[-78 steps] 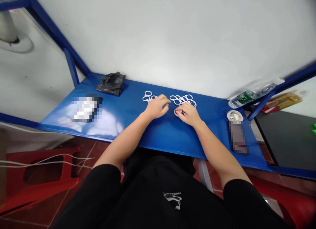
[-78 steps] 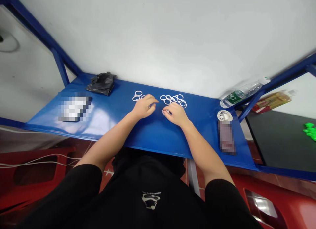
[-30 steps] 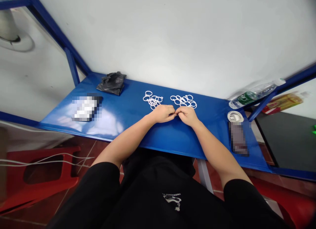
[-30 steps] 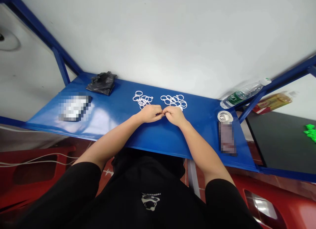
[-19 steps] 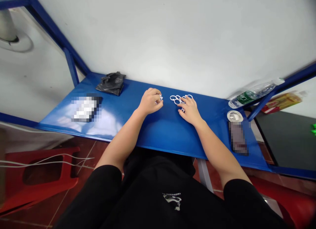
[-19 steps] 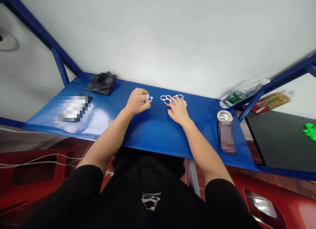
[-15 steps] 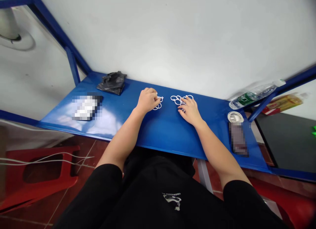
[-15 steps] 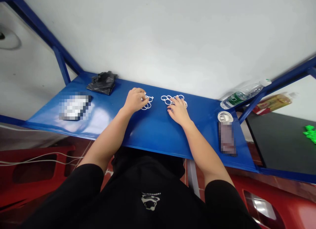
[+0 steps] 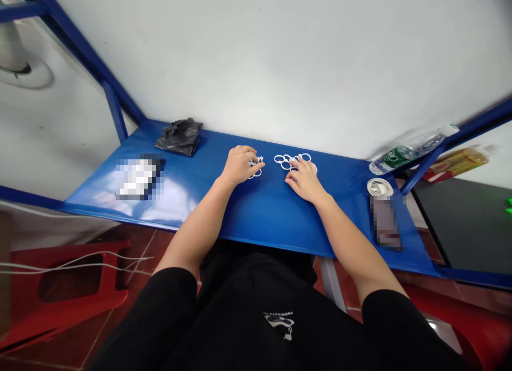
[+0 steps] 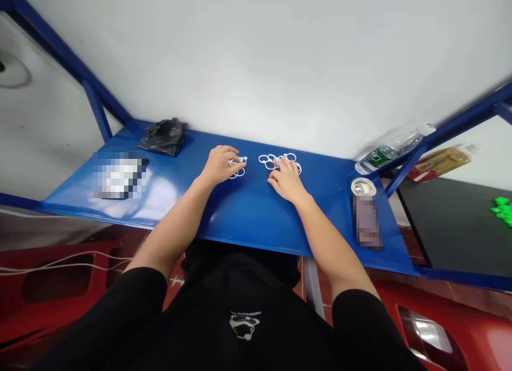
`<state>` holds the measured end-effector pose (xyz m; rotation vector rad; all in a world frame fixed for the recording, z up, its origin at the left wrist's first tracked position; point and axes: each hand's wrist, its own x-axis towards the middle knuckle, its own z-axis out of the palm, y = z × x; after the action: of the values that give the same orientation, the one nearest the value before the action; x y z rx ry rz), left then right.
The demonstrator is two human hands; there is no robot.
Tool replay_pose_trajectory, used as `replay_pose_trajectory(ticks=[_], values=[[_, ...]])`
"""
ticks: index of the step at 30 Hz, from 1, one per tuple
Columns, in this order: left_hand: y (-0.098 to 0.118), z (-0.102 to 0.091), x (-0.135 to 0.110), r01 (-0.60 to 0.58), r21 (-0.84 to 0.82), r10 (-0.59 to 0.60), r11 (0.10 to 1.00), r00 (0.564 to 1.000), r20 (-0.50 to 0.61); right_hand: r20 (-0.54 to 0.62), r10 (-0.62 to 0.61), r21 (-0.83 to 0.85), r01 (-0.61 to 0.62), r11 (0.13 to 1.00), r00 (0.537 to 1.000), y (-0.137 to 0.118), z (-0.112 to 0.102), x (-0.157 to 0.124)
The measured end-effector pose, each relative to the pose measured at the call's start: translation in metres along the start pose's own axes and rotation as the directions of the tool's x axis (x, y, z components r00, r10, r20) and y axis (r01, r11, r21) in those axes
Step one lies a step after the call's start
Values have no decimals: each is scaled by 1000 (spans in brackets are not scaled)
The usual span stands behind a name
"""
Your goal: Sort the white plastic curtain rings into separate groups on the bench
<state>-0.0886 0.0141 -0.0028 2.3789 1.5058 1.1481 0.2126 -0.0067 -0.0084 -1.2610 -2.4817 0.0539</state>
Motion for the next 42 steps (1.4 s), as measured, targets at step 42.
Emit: replay_pose_trajectory(ticks=[42], values=[[62,26,-16,-338,-175,368,925,911,187,-247,-80,339,163,926,966,-26,-15,-1]])
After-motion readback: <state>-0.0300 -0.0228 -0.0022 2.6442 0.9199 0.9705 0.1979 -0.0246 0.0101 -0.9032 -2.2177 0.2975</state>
